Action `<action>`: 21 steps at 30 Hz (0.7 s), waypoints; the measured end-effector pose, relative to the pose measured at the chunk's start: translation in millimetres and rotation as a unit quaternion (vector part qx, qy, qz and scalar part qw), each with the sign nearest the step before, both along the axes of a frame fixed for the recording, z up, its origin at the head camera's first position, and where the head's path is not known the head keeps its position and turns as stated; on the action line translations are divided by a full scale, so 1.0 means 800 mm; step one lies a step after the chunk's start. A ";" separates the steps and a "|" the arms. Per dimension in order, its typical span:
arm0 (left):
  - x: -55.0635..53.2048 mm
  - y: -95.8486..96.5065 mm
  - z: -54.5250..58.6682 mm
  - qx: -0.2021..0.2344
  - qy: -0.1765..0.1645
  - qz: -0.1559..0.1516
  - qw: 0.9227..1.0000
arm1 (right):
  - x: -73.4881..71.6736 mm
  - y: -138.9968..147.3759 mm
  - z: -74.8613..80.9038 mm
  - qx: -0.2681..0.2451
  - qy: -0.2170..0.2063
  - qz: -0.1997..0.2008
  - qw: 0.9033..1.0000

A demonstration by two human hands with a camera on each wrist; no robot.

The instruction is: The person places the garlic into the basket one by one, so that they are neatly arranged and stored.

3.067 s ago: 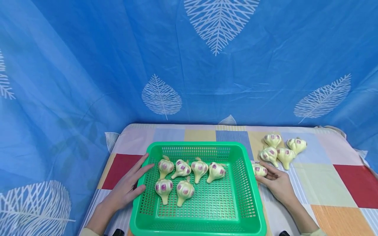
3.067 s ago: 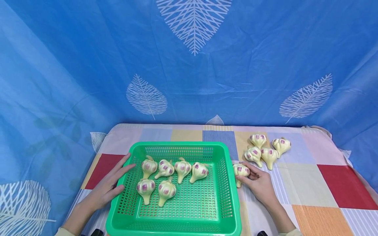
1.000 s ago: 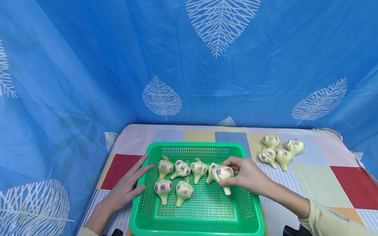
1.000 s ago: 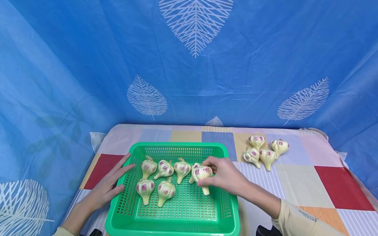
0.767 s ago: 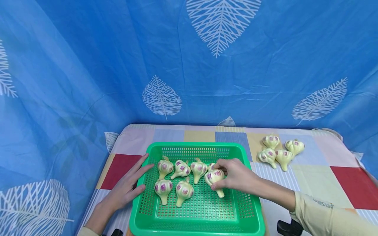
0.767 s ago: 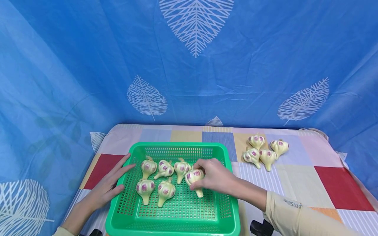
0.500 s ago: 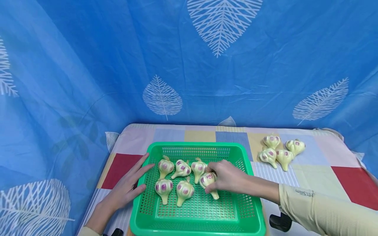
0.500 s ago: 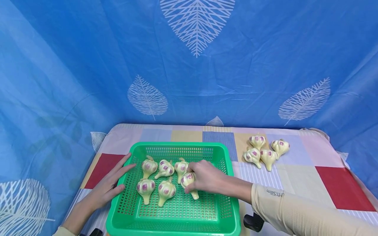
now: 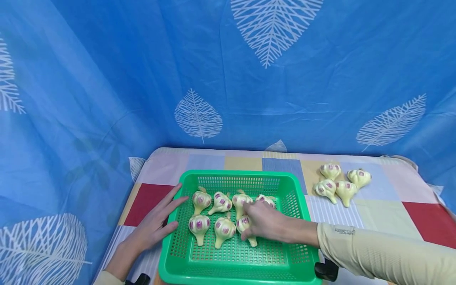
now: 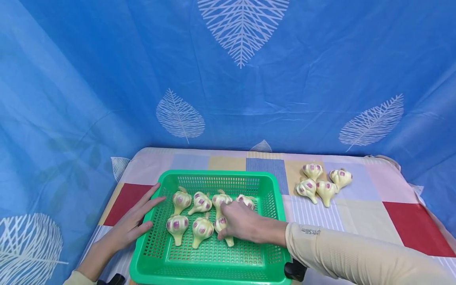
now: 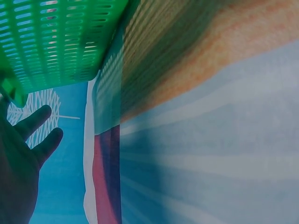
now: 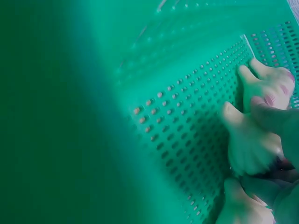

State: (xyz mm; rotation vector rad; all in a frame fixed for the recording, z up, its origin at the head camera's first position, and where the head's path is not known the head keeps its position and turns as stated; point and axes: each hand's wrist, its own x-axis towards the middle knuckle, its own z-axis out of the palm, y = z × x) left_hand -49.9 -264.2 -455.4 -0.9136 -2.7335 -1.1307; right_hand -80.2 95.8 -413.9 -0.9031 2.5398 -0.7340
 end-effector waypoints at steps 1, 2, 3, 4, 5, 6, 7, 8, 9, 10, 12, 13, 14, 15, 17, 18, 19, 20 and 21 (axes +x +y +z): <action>0.000 0.000 0.001 0.000 0.000 0.000 1.000 | 0.000 0.000 0.000 0.001 0.002 0.001 1.000; 0.000 0.000 0.001 0.000 -0.001 0.001 1.000 | 0.001 0.000 -0.001 0.000 0.004 0.001 1.000; 0.000 0.000 0.002 -0.001 0.000 0.002 1.000 | 0.001 0.000 -0.001 0.002 0.008 0.003 1.000; 0.000 0.000 0.002 -0.002 0.001 0.003 1.000 | 0.001 0.000 -0.001 0.005 0.014 0.005 1.000; -0.001 0.000 0.002 -0.002 0.001 0.004 1.000 | 0.001 -0.001 0.000 0.008 0.015 0.008 1.000; -0.001 0.000 0.002 -0.003 0.000 0.004 1.000 | 0.000 -0.001 0.000 0.010 0.014 0.011 1.000; -0.001 0.000 0.002 -0.003 0.000 0.004 1.000 | 0.000 -0.002 0.001 0.015 0.014 0.014 1.000; -0.001 0.000 0.002 -0.004 0.000 0.005 1.000 | -0.001 -0.002 0.002 0.021 0.014 0.016 1.000; -0.001 0.000 0.002 -0.005 0.000 0.005 1.000 | -0.002 -0.004 0.003 0.031 0.017 0.019 0.999; -0.001 0.000 0.002 -0.005 0.000 0.005 1.000 | -0.003 -0.005 0.004 0.041 0.019 0.021 0.999; -0.001 0.000 0.001 -0.004 0.000 0.005 1.000 | -0.004 -0.008 0.006 0.068 0.035 0.029 0.997; -0.001 0.001 0.001 -0.004 0.001 0.005 1.000 | -0.005 -0.010 0.006 0.083 0.047 0.034 0.995; -0.001 0.001 0.001 -0.003 0.001 0.004 1.000 | -0.005 -0.012 0.006 0.098 0.061 0.039 0.993; 0.000 0.001 0.000 -0.003 0.001 0.004 1.000 | -0.005 -0.013 0.006 0.114 0.074 0.044 0.990; 0.000 0.001 0.000 -0.003 0.002 0.004 1.000 | -0.005 -0.015 0.006 0.132 0.096 0.054 0.985; 0.000 0.001 0.000 -0.003 0.003 0.003 1.000 | -0.005 -0.016 0.006 0.138 0.103 0.057 0.983; 0.000 0.001 -0.001 -0.003 0.004 0.003 1.000 | -0.005 -0.017 0.006 0.142 0.112 0.059 0.982; 0.000 0.001 -0.001 -0.004 0.005 0.004 1.000 | -0.005 -0.017 0.006 0.145 0.121 0.061 0.980; 0.000 0.001 -0.001 -0.004 0.007 0.003 1.000 | -0.006 -0.017 0.007 0.144 0.125 0.062 0.980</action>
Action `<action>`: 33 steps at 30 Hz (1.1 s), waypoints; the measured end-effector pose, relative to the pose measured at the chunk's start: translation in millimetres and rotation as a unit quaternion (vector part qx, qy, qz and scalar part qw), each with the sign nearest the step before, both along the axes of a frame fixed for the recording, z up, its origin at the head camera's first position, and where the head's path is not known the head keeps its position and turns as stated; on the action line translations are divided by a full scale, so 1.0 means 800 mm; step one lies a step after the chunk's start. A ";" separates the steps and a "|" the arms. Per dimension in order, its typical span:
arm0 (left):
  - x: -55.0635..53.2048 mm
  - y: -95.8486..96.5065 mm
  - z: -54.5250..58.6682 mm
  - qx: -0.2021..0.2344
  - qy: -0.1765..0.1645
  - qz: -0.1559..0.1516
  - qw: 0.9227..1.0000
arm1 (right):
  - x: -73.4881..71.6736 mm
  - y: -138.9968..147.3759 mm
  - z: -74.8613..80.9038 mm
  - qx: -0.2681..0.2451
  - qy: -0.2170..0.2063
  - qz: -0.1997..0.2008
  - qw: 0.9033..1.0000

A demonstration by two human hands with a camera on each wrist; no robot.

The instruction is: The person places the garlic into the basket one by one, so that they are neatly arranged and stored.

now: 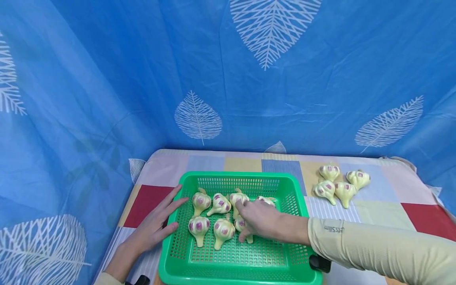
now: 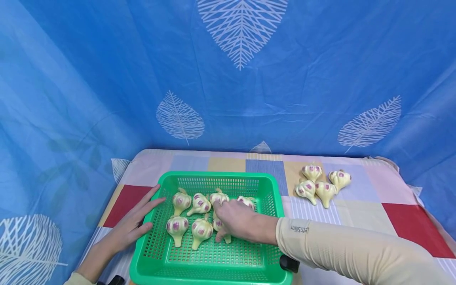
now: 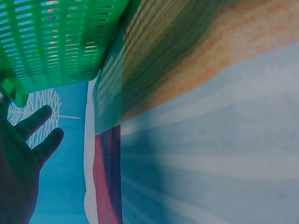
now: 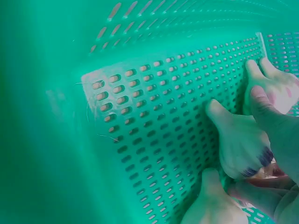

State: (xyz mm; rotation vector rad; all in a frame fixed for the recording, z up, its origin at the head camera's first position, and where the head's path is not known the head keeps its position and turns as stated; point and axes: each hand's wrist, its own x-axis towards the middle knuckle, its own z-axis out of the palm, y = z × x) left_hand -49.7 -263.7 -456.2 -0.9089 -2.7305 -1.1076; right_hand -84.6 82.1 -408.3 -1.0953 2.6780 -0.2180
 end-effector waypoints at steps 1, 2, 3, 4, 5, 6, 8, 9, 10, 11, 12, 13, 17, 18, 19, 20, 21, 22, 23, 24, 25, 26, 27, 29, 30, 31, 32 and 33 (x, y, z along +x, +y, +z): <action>0.000 0.000 0.000 0.001 0.001 -0.001 1.000 | 0.000 0.000 0.000 -0.001 0.006 0.002 1.000; 0.000 0.000 0.000 0.001 0.001 -0.001 1.000 | -0.001 0.001 0.001 -0.003 0.009 0.004 1.000; 0.001 0.000 0.000 0.001 0.002 -0.001 1.000 | -0.002 0.002 0.001 -0.005 0.014 0.006 1.000; 0.001 0.000 0.000 0.001 0.003 -0.001 1.000 | -0.003 0.003 0.002 -0.008 0.012 0.007 1.000; 0.001 0.000 0.000 0.000 0.003 -0.002 1.000 | -0.003 0.004 0.004 -0.011 0.008 0.007 1.000; 0.001 0.000 0.000 0.001 0.003 -0.001 1.000 | -0.004 0.005 0.006 -0.016 0.001 0.007 1.000; 0.002 0.000 -0.001 0.000 0.003 0.000 1.000 | -0.004 0.008 0.011 -0.025 -0.010 0.008 1.000; 0.002 0.000 -0.001 0.000 0.004 0.000 1.000 | -0.004 0.010 0.014 -0.029 -0.015 0.007 0.999; 0.002 -0.001 -0.002 0.000 0.004 0.000 1.000 | -0.004 0.011 0.017 -0.033 -0.019 0.005 0.999; 0.002 -0.001 -0.002 0.000 0.005 -0.001 1.000 | -0.003 0.013 0.021 -0.038 -0.020 0.005 0.999; 0.002 -0.001 -0.003 0.000 0.004 -0.001 1.000 | -0.003 0.015 0.024 -0.043 -0.022 0.005 0.999; 0.002 -0.001 -0.003 0.000 0.004 -0.002 1.000 | -0.003 0.017 0.028 -0.049 -0.020 0.005 0.999; 0.001 -0.002 -0.003 0.001 0.001 -0.003 1.000 | -0.002 0.026 0.044 -0.073 -0.016 0.023 0.997; 0.001 -0.002 -0.003 0.001 0.000 -0.003 1.000 | -0.003 0.028 0.047 -0.079 -0.014 0.032 0.996; 0.000 -0.002 -0.003 0.001 0.000 -0.003 1.000 | -0.004 0.031 0.051 -0.081 -0.008 0.041 0.996; 0.000 -0.002 -0.003 0.000 0.001 -0.003 1.000 | -0.005 0.034 0.055 -0.080 -0.004 0.051 0.995; -0.001 -0.002 -0.003 -0.001 0.002 -0.003 1.000 | -0.006 0.037 0.059 -0.076 0.000 0.061 0.995; -0.001 -0.002 -0.002 -0.001 0.002 -0.003 1.000 | -0.007 0.041 0.062 -0.073 0.003 0.069 0.995; -0.001 -0.002 -0.003 -0.002 0.001 -0.003 1.000 | -0.009 0.044 0.066 -0.068 0.003 0.077 0.995; -0.001 -0.002 -0.003 -0.001 0.001 -0.003 1.000 | -0.010 0.048 0.068 -0.063 0.004 0.084 0.994; -0.001 -0.002 -0.003 -0.001 0.000 -0.004 1.000 | -0.011 0.052 0.070 -0.056 0.006 0.090 0.994; -0.001 -0.002 -0.003 -0.001 0.000 -0.004 1.000 | -0.011 0.056 0.072 -0.053 0.006 0.095 0.994; -0.001 -0.002 -0.003 0.000 0.000 -0.004 1.000 | -0.012 0.060 0.073 -0.050 0.005 0.098 0.994; 0.000 -0.002 -0.003 0.002 -0.001 -0.005 1.000 | -0.011 0.069 0.073 -0.050 0.002 0.100 0.994; 0.000 -0.002 -0.003 0.001 0.000 -0.005 1.000 | -0.009 0.074 0.073 -0.050 -0.002 0.096 0.994; 0.000 -0.001 -0.004 0.001 0.001 -0.005 1.000 | -0.007 0.080 0.072 -0.050 -0.007 0.089 0.995; 0.000 -0.001 -0.004 0.001 0.001 -0.005 1.000 | -0.005 0.087 0.071 -0.054 -0.014 0.080 0.995; -0.001 -0.001 -0.004 0.000 0.001 -0.005 1.000 | -0.003 0.093 0.069 -0.062 -0.022 0.070 0.995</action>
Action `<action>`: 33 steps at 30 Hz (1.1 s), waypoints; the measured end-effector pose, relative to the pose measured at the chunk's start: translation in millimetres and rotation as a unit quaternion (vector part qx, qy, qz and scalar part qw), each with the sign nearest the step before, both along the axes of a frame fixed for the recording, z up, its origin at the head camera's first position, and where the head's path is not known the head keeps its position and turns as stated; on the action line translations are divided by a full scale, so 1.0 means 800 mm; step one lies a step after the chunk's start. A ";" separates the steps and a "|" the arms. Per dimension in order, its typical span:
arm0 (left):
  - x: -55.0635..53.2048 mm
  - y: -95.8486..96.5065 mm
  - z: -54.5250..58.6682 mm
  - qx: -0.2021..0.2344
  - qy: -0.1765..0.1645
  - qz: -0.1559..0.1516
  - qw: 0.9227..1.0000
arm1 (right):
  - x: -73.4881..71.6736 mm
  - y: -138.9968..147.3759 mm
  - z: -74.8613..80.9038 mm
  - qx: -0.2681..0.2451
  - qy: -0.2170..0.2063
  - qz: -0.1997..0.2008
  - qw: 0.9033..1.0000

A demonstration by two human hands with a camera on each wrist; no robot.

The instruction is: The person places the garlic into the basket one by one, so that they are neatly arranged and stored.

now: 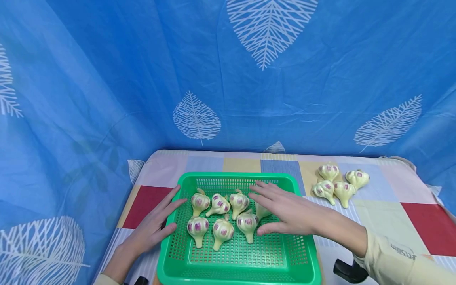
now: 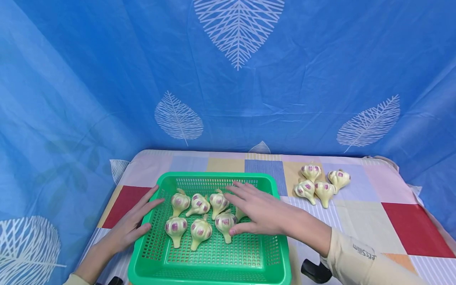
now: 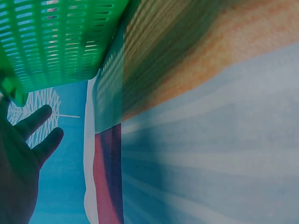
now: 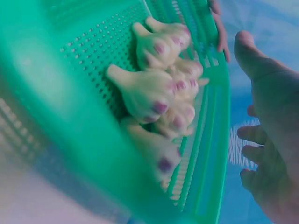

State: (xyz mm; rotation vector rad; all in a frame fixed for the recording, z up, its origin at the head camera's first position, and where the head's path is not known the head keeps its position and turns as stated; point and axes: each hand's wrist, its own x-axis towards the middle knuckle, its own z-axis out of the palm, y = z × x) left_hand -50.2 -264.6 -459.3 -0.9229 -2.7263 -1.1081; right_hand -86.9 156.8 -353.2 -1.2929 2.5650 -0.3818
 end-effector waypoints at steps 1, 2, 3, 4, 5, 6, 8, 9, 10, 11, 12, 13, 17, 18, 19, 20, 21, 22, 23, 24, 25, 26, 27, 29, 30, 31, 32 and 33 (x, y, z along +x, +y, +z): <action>0.000 0.000 0.000 -0.001 0.001 0.000 1.000 | 0.003 0.007 -0.002 -0.009 -0.007 -0.012 1.000; 0.000 0.000 -0.001 -0.002 0.002 0.000 1.000 | 0.005 0.014 -0.005 -0.019 -0.013 -0.025 0.999; 0.000 0.001 -0.001 -0.002 0.002 0.001 1.000 | 0.008 0.021 -0.008 -0.032 -0.018 -0.037 0.999; 0.000 0.001 -0.001 -0.002 0.002 0.001 1.000 | 0.010 0.029 -0.011 -0.047 -0.020 -0.049 0.997; 0.000 0.002 -0.002 -0.002 0.003 0.001 1.000 | 0.013 0.036 -0.015 -0.063 -0.021 -0.062 0.996; -0.001 0.002 -0.002 -0.003 0.003 0.000 1.000 | 0.015 0.044 -0.019 -0.078 -0.021 -0.075 0.994; -0.001 0.004 -0.002 -0.005 0.001 0.001 1.000 | 0.021 0.060 -0.027 -0.105 -0.015 -0.102 0.989; -0.001 0.004 -0.001 -0.005 -0.002 0.001 1.000 | 0.024 0.068 -0.031 -0.116 -0.014 -0.116 0.986; -0.001 0.005 -0.001 -0.005 -0.004 0.002 1.000 | 0.026 0.076 -0.035 -0.127 -0.014 -0.128 0.984; -0.001 0.005 0.000 -0.006 -0.006 0.003 1.000 | 0.029 0.083 -0.039 -0.136 -0.013 -0.139 0.981; -0.001 0.005 0.000 -0.006 -0.008 0.004 1.000 | 0.032 0.091 -0.043 -0.144 -0.013 -0.151 0.978; 0.000 0.005 0.000 -0.006 -0.008 0.005 1.000 | 0.034 0.098 -0.047 -0.150 -0.012 -0.161 0.976; 0.000 0.004 0.001 -0.005 -0.006 0.005 1.000 | 0.047 0.126 -0.063 -0.174 -0.013 -0.203 0.963; 0.000 0.004 0.001 -0.005 -0.006 0.005 1.000 | 0.051 0.134 -0.068 -0.182 -0.015 -0.219 0.959; 0.000 0.004 0.001 -0.004 -0.005 0.004 1.000 | 0.054 0.142 -0.073 -0.190 -0.014 -0.230 0.954; 0.000 0.004 0.001 -0.005 -0.005 0.003 1.000 | 0.058 0.150 -0.078 -0.198 -0.014 -0.245 0.949; 0.000 0.004 0.001 -0.005 -0.005 0.003 1.000 | 0.061 0.158 -0.083 -0.204 -0.012 -0.260 0.944; 0.000 0.004 0.002 -0.005 -0.006 0.002 1.000 | 0.064 0.167 -0.088 -0.210 -0.007 -0.273 0.939; 0.000 0.004 0.002 -0.006 -0.006 0.003 1.000 | 0.067 0.175 -0.094 -0.218 -0.004 -0.285 0.933; 0.000 0.004 0.002 -0.005 -0.006 0.002 1.000 | 0.070 0.184 -0.099 -0.220 0.004 -0.299 0.928; 0.000 0.004 0.002 -0.005 -0.006 0.003 1.000 | 0.072 0.193 -0.105 -0.222 0.013 -0.312 0.924; 0.000 0.003 0.002 -0.005 -0.006 0.004 1.000 | 0.075 0.202 -0.111 -0.224 0.021 -0.330 0.917; 0.000 0.003 0.002 -0.005 -0.006 0.004 1.000 | 0.077 0.211 -0.117 -0.225 0.030 -0.347 0.910; -0.001 0.003 0.003 -0.004 -0.004 0.004 1.000 | 0.082 0.229 -0.129 -0.225 0.041 -0.388 0.893; -0.001 0.002 0.003 -0.002 -0.004 0.003 1.000 | 0.083 0.238 -0.135 -0.225 0.046 -0.410 0.883; -0.001 0.002 0.002 -0.002 -0.003 0.002 1.000 | 0.084 0.246 -0.143 -0.234 0.047 -0.429 0.871; -0.001 0.002 0.002 -0.001 -0.002 0.001 1.000 | 0.085 0.254 -0.150 -0.246 0.045 -0.445 0.860; 0.000 0.002 0.001 -0.001 -0.001 0.000 1.000 | 0.086 0.262 -0.157 -0.258 0.037 -0.461 0.848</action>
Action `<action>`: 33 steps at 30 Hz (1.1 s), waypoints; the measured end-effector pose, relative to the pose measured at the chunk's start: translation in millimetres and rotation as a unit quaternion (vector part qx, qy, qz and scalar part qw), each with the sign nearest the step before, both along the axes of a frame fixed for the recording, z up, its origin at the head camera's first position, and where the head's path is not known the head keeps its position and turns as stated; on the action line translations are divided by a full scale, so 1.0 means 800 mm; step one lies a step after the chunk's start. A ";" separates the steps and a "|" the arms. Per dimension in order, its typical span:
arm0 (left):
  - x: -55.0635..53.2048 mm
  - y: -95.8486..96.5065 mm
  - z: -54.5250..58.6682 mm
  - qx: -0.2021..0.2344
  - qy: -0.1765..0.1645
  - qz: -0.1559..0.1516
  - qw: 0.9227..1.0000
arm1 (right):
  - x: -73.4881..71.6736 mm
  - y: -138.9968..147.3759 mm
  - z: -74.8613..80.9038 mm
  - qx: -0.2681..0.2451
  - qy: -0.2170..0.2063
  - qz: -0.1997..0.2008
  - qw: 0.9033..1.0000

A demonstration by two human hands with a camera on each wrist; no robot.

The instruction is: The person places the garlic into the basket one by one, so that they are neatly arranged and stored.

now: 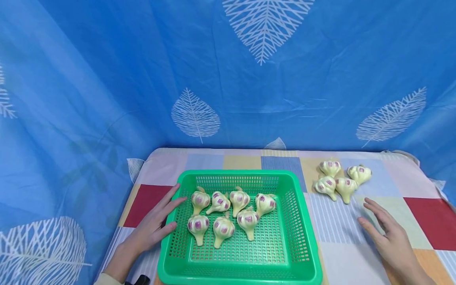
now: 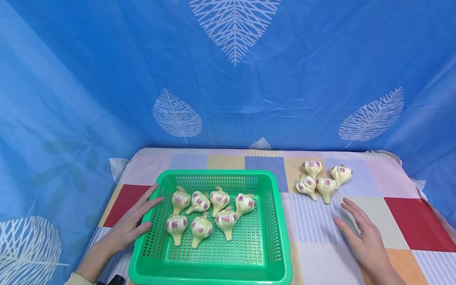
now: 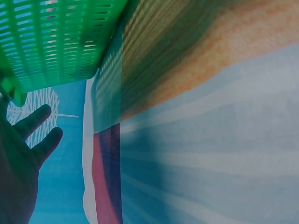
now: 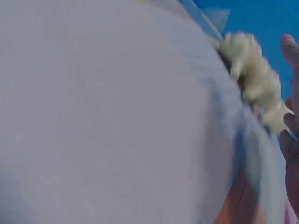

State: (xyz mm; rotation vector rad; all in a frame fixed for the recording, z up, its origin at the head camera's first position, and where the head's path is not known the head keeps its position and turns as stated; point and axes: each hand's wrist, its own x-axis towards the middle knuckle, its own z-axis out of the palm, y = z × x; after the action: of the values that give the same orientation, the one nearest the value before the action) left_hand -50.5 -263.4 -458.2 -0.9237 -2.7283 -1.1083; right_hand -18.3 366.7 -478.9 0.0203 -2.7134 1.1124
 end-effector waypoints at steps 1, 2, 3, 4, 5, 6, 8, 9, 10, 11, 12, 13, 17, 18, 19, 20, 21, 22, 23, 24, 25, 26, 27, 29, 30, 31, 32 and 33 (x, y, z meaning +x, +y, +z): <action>0.000 -0.001 0.000 0.001 0.001 0.000 1.000 | -0.001 0.007 -0.008 -0.019 -0.003 -0.012 1.000; 0.001 -0.001 0.000 0.002 0.001 0.000 1.000 | -0.001 0.014 -0.015 -0.037 -0.005 -0.023 0.999; 0.001 -0.002 0.000 0.002 0.002 0.000 1.000 | -0.003 0.021 -0.021 -0.056 -0.007 -0.033 0.998; 0.001 -0.002 0.000 0.002 0.001 0.001 1.000 | -0.005 0.026 -0.026 -0.077 -0.009 -0.044 0.996; 0.001 -0.002 0.000 0.003 0.001 0.002 1.000 | -0.008 0.031 -0.030 -0.094 -0.013 -0.054 0.994; 0.001 -0.003 0.001 0.003 0.000 0.003 1.000 | -0.012 0.036 -0.034 -0.106 -0.016 -0.063 0.992; 0.002 -0.004 0.002 0.001 0.000 0.004 1.000 | -0.023 0.043 -0.037 -0.120 -0.013 -0.077 0.990; 0.002 -0.004 0.002 -0.001 0.001 0.005 1.000 | -0.030 0.046 -0.038 -0.129 -0.010 -0.083 0.988; 0.001 -0.005 0.002 -0.002 0.001 0.005 1.000 | -0.037 0.049 -0.038 -0.138 -0.008 -0.086 0.987; 0.001 -0.005 0.002 -0.004 0.002 0.006 1.000 | -0.045 0.052 -0.038 -0.140 -0.008 -0.089 0.986; 0.001 -0.006 0.001 -0.006 0.004 0.006 1.000 | -0.052 0.053 -0.038 -0.140 -0.009 -0.091 0.986; 0.001 -0.006 0.001 -0.008 0.006 0.006 1.000 | -0.060 0.055 -0.037 -0.138 -0.012 -0.093 0.986; 0.001 -0.006 0.001 -0.009 0.008 0.008 1.000 | -0.093 0.057 -0.035 -0.147 -0.031 -0.102 0.983; 0.001 -0.006 0.001 -0.010 0.008 0.010 1.000 | -0.102 0.057 -0.034 -0.152 -0.036 -0.104 0.982; 0.001 -0.006 0.002 -0.009 0.006 0.011 1.000 | -0.109 0.058 -0.034 -0.155 -0.041 -0.105 0.981; 0.002 -0.005 0.002 -0.010 0.005 0.011 1.000 | -0.116 0.058 -0.034 -0.161 -0.046 -0.107 0.980; 0.002 -0.005 0.002 -0.010 0.002 0.011 1.000 | -0.122 0.059 -0.033 -0.161 -0.049 -0.106 0.980; 0.002 -0.004 0.002 -0.011 0.000 0.012 1.000 | -0.127 0.061 -0.033 -0.162 -0.053 -0.104 0.980; 0.002 -0.003 0.002 -0.012 -0.003 0.012 1.000 | -0.131 0.062 -0.032 -0.163 -0.057 -0.102 0.980; 0.002 -0.002 0.002 -0.012 -0.004 0.012 1.000 | -0.135 0.063 -0.032 -0.160 -0.060 -0.098 0.980; 0.002 -0.002 0.002 -0.011 -0.007 0.011 1.000 | -0.138 0.065 -0.032 -0.157 -0.065 -0.092 0.981; 0.002 -0.001 0.002 -0.011 -0.007 0.011 1.000 | -0.141 0.066 -0.031 -0.156 -0.068 -0.085 0.982; 0.002 -0.001 0.002 -0.010 -0.009 0.011 1.000 | -0.144 0.067 -0.031 -0.152 -0.071 -0.077 0.983; 0.002 0.000 0.002 -0.009 -0.009 0.012 1.000 | -0.149 0.068 -0.030 -0.146 -0.075 -0.061 0.985; 0.001 0.000 0.002 -0.009 -0.009 0.012 1.000 | -0.151 0.069 -0.029 -0.143 -0.076 -0.053 0.985; 0.001 0.000 0.002 -0.008 -0.009 0.012 1.000 | -0.154 0.070 -0.029 -0.138 -0.076 -0.044 0.987; 0.001 0.001 0.002 -0.008 -0.008 0.012 1.000 | -0.156 0.071 -0.028 -0.133 -0.076 -0.035 0.988; 0.001 0.001 0.002 -0.008 -0.007 0.012 1.000 | -0.158 0.072 -0.027 -0.128 -0.075 -0.028 0.988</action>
State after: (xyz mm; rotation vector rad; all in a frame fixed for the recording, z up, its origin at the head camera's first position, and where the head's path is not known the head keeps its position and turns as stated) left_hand -49.7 -262.9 -456.9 -0.8862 -2.7565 -1.0947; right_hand -144.7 424.0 -500.6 -0.1846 -2.6549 1.4923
